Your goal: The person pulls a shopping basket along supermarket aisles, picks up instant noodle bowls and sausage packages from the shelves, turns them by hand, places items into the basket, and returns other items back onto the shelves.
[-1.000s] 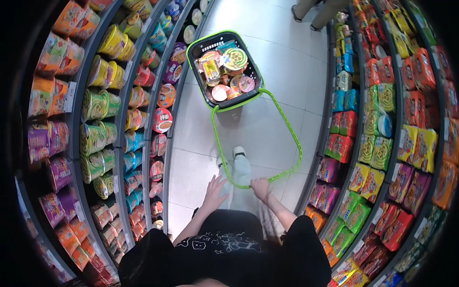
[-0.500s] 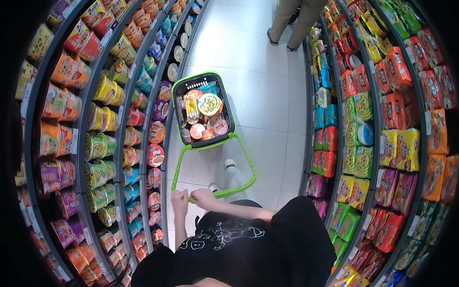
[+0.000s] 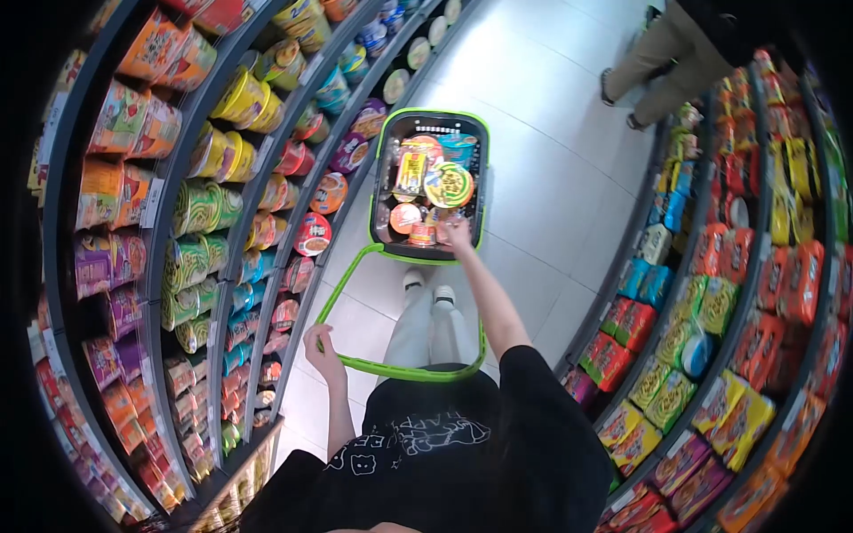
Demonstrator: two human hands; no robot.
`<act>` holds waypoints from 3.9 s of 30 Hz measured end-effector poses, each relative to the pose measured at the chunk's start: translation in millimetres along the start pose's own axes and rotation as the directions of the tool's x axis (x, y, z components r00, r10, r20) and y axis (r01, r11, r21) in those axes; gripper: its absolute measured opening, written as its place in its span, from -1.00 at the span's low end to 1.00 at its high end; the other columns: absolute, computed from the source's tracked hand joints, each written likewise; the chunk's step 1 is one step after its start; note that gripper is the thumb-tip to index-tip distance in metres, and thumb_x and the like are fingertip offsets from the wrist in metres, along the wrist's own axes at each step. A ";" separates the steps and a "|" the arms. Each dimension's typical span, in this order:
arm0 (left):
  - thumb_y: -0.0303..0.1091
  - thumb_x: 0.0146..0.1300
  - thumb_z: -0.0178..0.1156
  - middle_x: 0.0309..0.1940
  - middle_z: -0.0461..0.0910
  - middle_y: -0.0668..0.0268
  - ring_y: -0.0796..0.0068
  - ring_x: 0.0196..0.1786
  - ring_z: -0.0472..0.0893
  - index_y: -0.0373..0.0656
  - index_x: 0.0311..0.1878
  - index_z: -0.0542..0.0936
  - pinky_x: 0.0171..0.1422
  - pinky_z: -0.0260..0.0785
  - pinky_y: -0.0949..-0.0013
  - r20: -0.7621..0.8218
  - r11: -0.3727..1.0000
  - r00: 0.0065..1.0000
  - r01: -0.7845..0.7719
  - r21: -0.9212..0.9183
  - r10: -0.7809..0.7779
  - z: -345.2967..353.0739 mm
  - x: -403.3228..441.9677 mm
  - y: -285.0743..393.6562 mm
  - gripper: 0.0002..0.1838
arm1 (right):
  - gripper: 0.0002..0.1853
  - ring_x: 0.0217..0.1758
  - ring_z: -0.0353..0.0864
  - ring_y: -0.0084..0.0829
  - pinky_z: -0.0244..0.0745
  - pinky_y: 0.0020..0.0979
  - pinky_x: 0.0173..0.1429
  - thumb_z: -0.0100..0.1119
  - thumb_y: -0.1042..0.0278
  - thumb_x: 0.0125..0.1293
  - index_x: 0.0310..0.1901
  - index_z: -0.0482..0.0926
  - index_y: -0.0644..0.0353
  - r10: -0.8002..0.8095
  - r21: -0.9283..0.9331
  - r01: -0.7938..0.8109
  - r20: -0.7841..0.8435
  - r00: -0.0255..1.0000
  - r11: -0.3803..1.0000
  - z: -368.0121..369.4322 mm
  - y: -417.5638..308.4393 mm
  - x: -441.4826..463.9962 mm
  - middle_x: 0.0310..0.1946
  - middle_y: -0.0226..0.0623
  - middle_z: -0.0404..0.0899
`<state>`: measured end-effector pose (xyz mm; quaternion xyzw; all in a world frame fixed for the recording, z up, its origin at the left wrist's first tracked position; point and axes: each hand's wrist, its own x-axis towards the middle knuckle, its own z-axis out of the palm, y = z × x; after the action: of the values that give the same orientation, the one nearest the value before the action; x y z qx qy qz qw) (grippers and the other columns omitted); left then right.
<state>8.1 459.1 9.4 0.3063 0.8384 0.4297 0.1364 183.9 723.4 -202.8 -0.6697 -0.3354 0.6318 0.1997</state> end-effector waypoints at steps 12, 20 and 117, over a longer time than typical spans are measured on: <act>-0.77 -0.15 -0.16 0.21 -0.03 0.19 0.26 0.29 -0.03 -0.18 0.21 0.02 0.31 -0.12 0.26 0.122 0.623 0.821 0.511 -0.593 -0.558 21.3 32.1 34.9 -0.27 | -0.36 -0.57 0.51 -0.24 0.46 -0.36 -0.65 0.08 0.19 0.08 0.11 -0.08 -0.03 0.169 0.054 -0.175 0.093 0.981 0.983 -1.8 -4.5 102.9 -0.36 -0.06 0.44; -0.78 -0.14 -0.22 0.20 0.04 0.20 0.23 0.25 0.07 -0.26 0.17 0.09 0.32 -0.13 0.23 0.055 0.634 0.790 0.529 -0.565 -0.610 29.7 46.8 46.5 -0.34 | -0.70 -0.51 0.53 -0.33 0.51 -0.40 -0.60 -0.06 0.23 0.19 -0.07 0.21 0.08 0.096 -0.052 -0.091 0.100 0.990 0.994 -8.3 53.5 176.0 -0.35 -0.15 0.47; -0.43 -0.23 0.22 -0.42 0.40 -0.03 0.19 -0.39 0.52 -0.51 -0.18 0.12 -0.41 0.39 0.35 0.435 0.939 0.899 0.103 -0.328 0.053 247.8 295.4 170.6 -0.41 | -0.79 -0.83 0.11 -0.77 -0.07 -0.67 -0.77 0.07 0.26 0.12 -0.56 0.37 0.16 -0.368 0.009 0.396 0.390 0.844 0.918 44.2 -269.2 -80.3 -0.81 -0.59 0.20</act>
<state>-31.4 878.9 9.8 0.3551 0.7023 0.4877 0.3778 89.5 847.3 35.1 -0.4593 -0.5169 0.6855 0.2278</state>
